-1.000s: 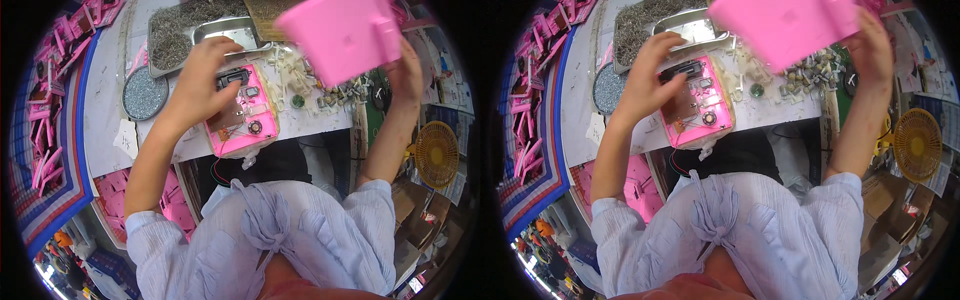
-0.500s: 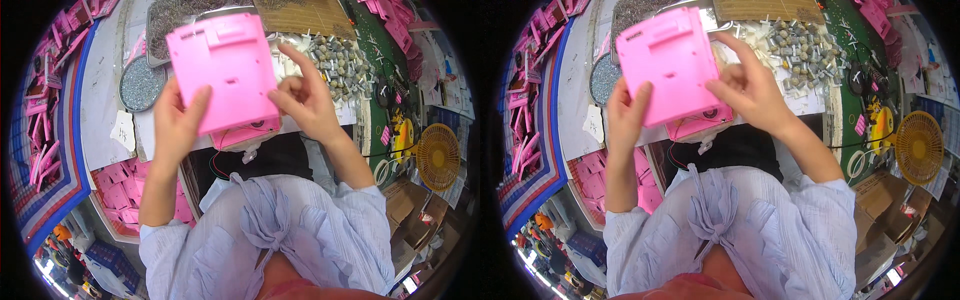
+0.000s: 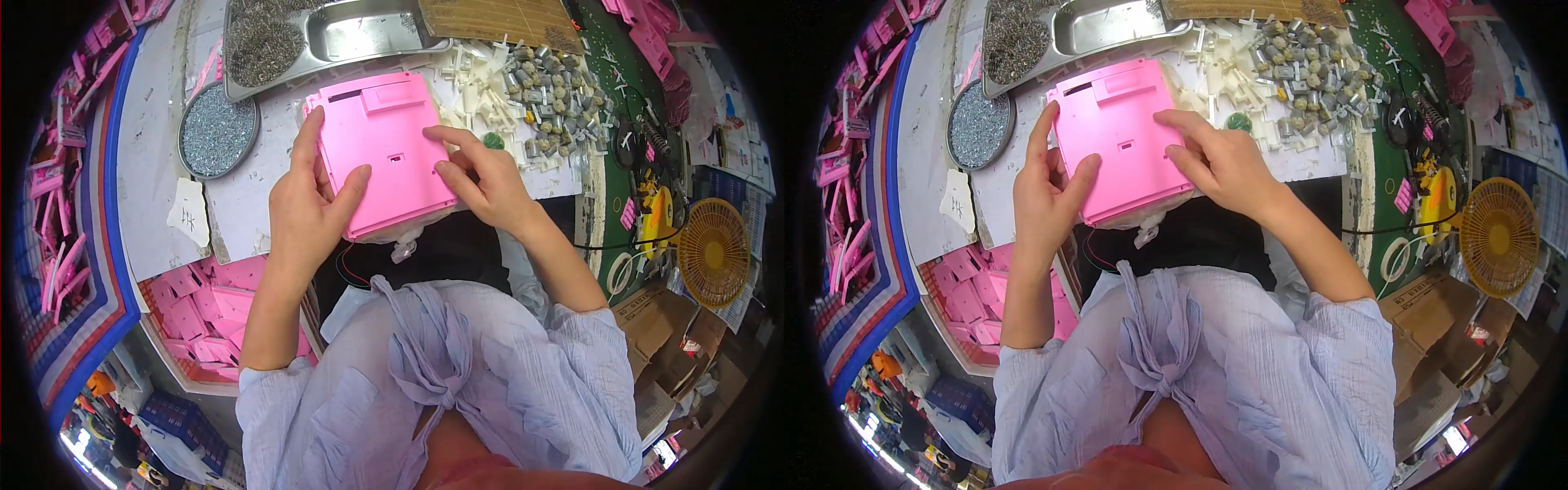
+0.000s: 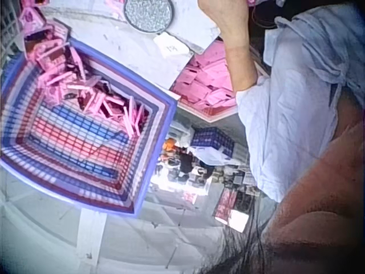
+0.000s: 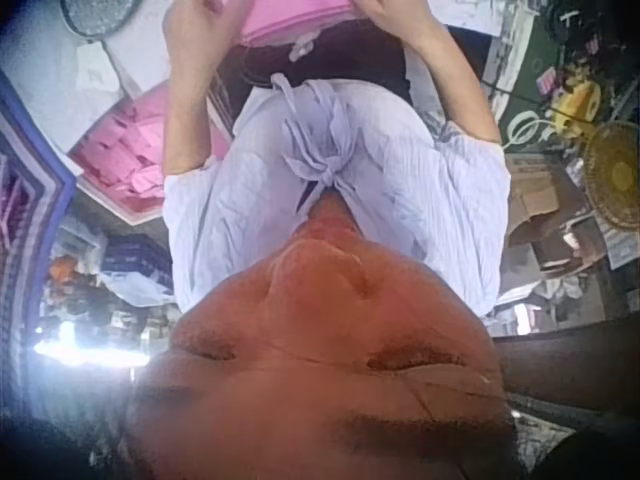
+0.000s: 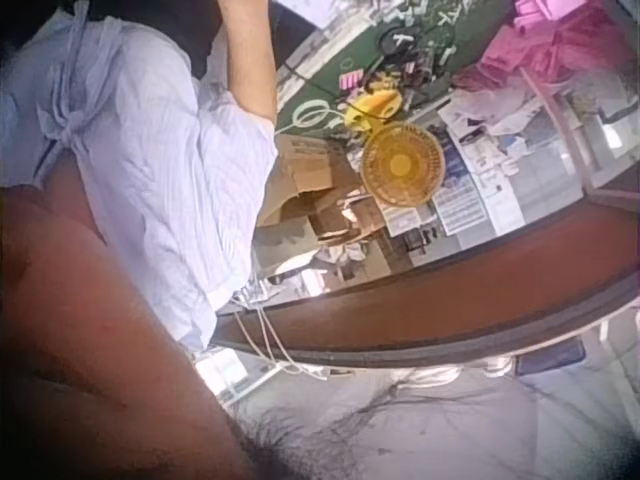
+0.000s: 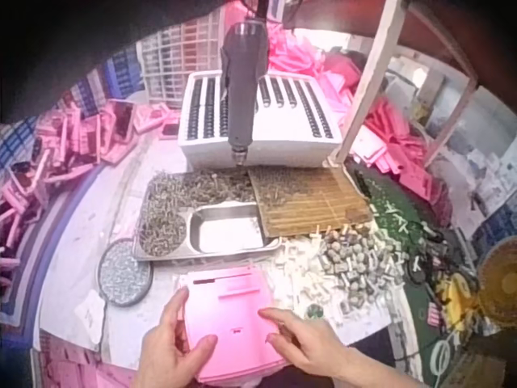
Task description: Assembling the internal electronic components and soldering wires inside the pink plastic housings of toy devices.
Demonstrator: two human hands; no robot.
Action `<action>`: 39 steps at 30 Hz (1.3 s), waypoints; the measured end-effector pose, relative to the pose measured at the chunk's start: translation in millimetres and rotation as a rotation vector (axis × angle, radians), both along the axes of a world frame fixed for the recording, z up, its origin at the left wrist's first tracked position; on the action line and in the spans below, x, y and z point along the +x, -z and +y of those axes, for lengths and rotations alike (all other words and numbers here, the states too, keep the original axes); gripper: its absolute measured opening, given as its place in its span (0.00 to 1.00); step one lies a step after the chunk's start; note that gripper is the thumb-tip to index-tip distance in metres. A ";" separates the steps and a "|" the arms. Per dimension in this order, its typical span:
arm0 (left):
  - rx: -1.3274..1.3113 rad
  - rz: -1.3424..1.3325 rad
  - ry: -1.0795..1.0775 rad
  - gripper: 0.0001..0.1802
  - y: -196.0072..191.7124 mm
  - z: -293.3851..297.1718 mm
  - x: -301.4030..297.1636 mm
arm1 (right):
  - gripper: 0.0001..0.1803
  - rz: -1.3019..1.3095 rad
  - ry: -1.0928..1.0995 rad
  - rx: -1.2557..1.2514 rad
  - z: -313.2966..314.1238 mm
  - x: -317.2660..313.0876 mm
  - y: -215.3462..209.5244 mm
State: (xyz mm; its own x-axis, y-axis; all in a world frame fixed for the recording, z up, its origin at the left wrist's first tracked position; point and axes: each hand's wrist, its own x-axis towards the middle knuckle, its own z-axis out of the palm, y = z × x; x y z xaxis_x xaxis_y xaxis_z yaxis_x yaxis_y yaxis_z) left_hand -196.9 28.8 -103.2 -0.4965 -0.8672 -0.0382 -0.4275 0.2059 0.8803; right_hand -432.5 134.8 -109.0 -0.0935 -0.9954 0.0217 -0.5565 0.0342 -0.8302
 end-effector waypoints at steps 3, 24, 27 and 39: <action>-0.039 -0.049 -0.014 0.41 -6.2 7.4 5.3 | 0.20 0.124 -0.107 -0.133 -6.2 -4.5 2.9; 0.291 0.219 0.012 0.37 13.9 35.4 42.2 | 0.32 0.377 -0.479 0.154 -25.7 -25.2 -25.3; 0.423 0.296 0.063 0.39 15.4 34.5 48.6 | 0.33 0.255 -0.505 0.037 -24.5 -27.4 -16.4; 0.176 -0.002 0.237 0.30 11.1 -18.4 81.2 | 0.32 0.900 -0.633 0.153 -36.6 -2.6 -58.9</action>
